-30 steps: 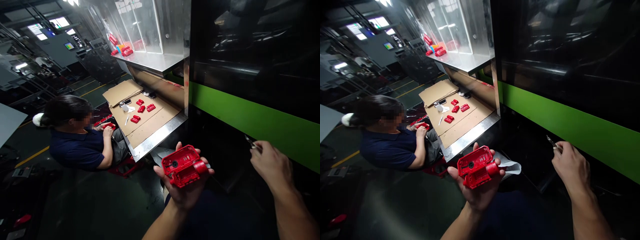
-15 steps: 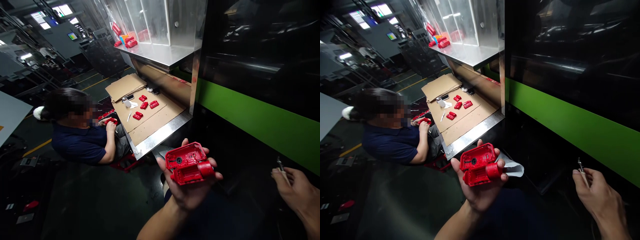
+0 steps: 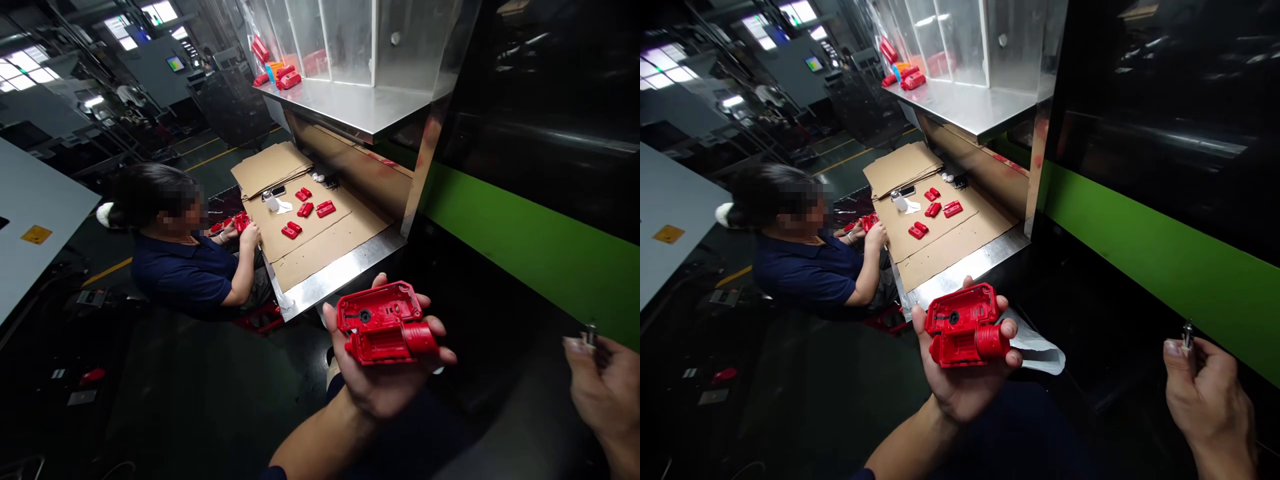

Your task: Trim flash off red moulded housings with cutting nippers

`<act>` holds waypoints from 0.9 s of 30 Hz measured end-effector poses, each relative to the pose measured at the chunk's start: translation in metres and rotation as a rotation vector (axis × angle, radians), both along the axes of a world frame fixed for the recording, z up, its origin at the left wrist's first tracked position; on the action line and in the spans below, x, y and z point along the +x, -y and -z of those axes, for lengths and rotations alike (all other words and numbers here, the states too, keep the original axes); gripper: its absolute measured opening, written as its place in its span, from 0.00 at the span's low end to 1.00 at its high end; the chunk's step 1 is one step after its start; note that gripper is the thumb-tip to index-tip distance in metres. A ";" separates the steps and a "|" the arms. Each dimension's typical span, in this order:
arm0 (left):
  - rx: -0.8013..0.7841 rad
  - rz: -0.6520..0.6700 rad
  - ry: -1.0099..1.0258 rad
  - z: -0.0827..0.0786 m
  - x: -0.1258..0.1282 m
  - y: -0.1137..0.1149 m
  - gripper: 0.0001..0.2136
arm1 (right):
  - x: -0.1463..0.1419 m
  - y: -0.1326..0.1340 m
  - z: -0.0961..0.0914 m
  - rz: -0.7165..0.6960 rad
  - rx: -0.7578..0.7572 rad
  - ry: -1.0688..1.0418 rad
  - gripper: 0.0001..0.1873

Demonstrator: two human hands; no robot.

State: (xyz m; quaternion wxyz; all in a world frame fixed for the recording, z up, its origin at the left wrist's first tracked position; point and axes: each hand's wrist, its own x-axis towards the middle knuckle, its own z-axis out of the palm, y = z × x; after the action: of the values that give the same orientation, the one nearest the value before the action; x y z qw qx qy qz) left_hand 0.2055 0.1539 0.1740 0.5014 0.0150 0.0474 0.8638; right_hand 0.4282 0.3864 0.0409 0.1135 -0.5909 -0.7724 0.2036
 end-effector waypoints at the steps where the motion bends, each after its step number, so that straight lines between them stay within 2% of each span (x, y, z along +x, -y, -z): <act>1: -0.001 -0.009 -0.006 0.000 -0.002 0.000 0.38 | -0.006 0.001 -0.001 0.035 -0.056 -0.006 0.21; 4: -0.022 -0.053 -0.015 0.001 -0.010 0.002 0.38 | -0.029 0.003 -0.001 0.053 -0.160 0.009 0.25; 7: -0.058 -0.101 -0.004 0.007 -0.022 0.009 0.36 | -0.059 0.007 0.002 0.008 -0.206 0.060 0.34; 10: -0.082 -0.127 0.003 0.013 -0.043 0.019 0.37 | -0.100 0.019 0.007 -0.073 -0.222 0.053 0.35; 14: -0.120 -0.169 -0.004 0.021 -0.085 0.038 0.36 | -0.176 0.044 0.022 -0.354 -0.105 -0.077 0.29; 17: -0.207 -0.193 -0.121 0.033 -0.124 0.061 0.35 | -0.254 0.065 0.046 -0.567 -0.014 -0.130 0.28; 18: -0.272 -0.180 -0.222 0.039 -0.138 0.071 0.35 | -0.283 0.071 0.056 -0.626 -0.005 -0.130 0.28; 20: -0.500 -0.112 -0.572 0.055 -0.170 0.093 0.37 | -0.340 0.081 0.078 -0.736 0.018 -0.110 0.27; 23: -1.063 0.015 -1.337 0.089 -0.221 0.119 0.42 | -0.408 0.094 0.110 -0.783 0.049 -0.036 0.25; 24: -1.239 0.033 -1.539 0.104 -0.239 0.124 0.42 | -0.422 0.099 0.119 -0.772 0.061 -0.013 0.26; 25: -1.368 0.029 -1.646 0.119 -0.258 0.127 0.42 | -0.430 0.107 0.127 -0.755 0.076 0.005 0.27; 27: -1.532 0.000 -1.711 0.151 -0.298 0.125 0.40 | -0.427 0.127 0.137 -0.715 0.115 0.014 0.32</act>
State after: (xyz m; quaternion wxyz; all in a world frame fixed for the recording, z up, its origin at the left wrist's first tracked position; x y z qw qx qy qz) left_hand -0.0922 0.0291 0.0228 0.1826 0.2881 0.8857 0.3149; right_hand 0.0010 0.2594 -0.0959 0.0628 -0.2773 -0.9412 0.1824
